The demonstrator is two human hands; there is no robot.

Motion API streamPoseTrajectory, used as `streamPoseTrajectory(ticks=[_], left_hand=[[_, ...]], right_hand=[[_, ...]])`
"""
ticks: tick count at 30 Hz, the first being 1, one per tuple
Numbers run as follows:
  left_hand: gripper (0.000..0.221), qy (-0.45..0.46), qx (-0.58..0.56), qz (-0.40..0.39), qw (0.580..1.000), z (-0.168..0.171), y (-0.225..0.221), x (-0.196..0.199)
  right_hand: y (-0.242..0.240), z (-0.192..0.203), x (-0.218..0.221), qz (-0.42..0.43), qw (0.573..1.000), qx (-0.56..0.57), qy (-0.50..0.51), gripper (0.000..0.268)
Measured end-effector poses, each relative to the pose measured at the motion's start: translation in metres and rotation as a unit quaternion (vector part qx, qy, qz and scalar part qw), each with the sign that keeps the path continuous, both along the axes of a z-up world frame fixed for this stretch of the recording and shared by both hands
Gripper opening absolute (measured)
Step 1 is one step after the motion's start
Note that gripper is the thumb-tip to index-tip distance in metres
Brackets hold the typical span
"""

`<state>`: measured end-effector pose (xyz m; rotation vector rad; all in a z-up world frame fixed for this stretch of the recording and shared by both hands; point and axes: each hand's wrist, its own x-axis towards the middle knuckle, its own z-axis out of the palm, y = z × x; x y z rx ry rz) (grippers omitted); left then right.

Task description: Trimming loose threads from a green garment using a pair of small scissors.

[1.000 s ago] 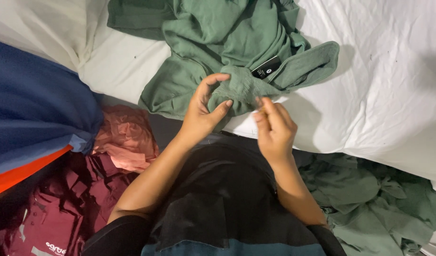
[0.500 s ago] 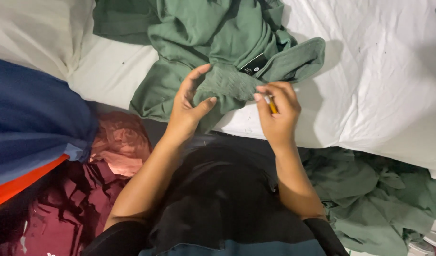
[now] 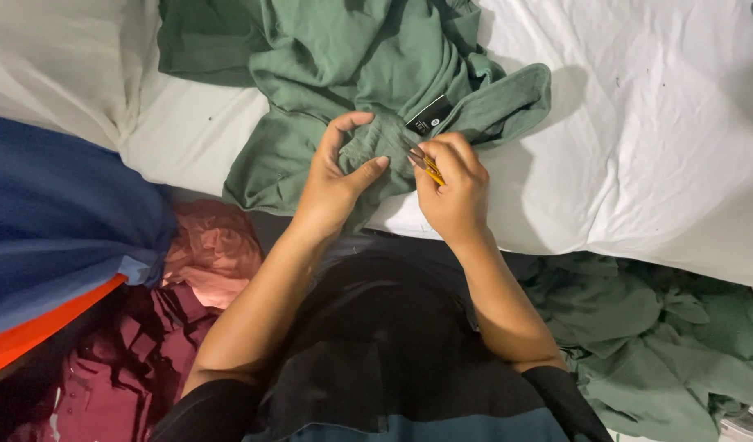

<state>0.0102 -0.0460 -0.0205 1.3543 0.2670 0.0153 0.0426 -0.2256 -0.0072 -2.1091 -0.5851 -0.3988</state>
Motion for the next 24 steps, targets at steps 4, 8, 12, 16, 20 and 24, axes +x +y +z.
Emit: streamPoseTrajectory(ticks=[4, 8, 12, 16, 20, 24], left_hand=[[0.053, 0.002, -0.015, -0.007, 1.0, 0.009, 0.001, -0.001], [0.05, 0.019, -0.035, -0.015, 0.999, 0.009, 0.001, -0.002], [0.048, 0.021, -0.036, -0.012, 0.999, 0.004, 0.003, -0.001], [0.046, 0.024, -0.044, -0.012, 0.999, 0.009, 0.005, -0.002], [0.044, 0.012, -0.053, -0.023, 0.998, 0.008, 0.004, -0.002], [0.043, -0.002, -0.044, -0.036, 0.998, 0.012, 0.006, -0.002]], right_hand=[[0.0, -0.002, 0.0, 0.001, 0.998, 0.052, 0.023, 0.008], [0.005, 0.0, -0.014, 0.013, 0.965, 0.21, 0.157, 0.013], [-0.006, -0.018, -0.021, 0.011, 0.895, 0.364, 0.258, 0.013], [-0.012, -0.008, -0.018, -0.007, 0.925, 0.303, 0.231, 0.017], [-0.005, 0.002, -0.009, 0.002, 0.989, 0.133, 0.057, 0.009], [0.007, -0.001, -0.004, -0.014, 0.999, 0.035, -0.007, 0.009]])
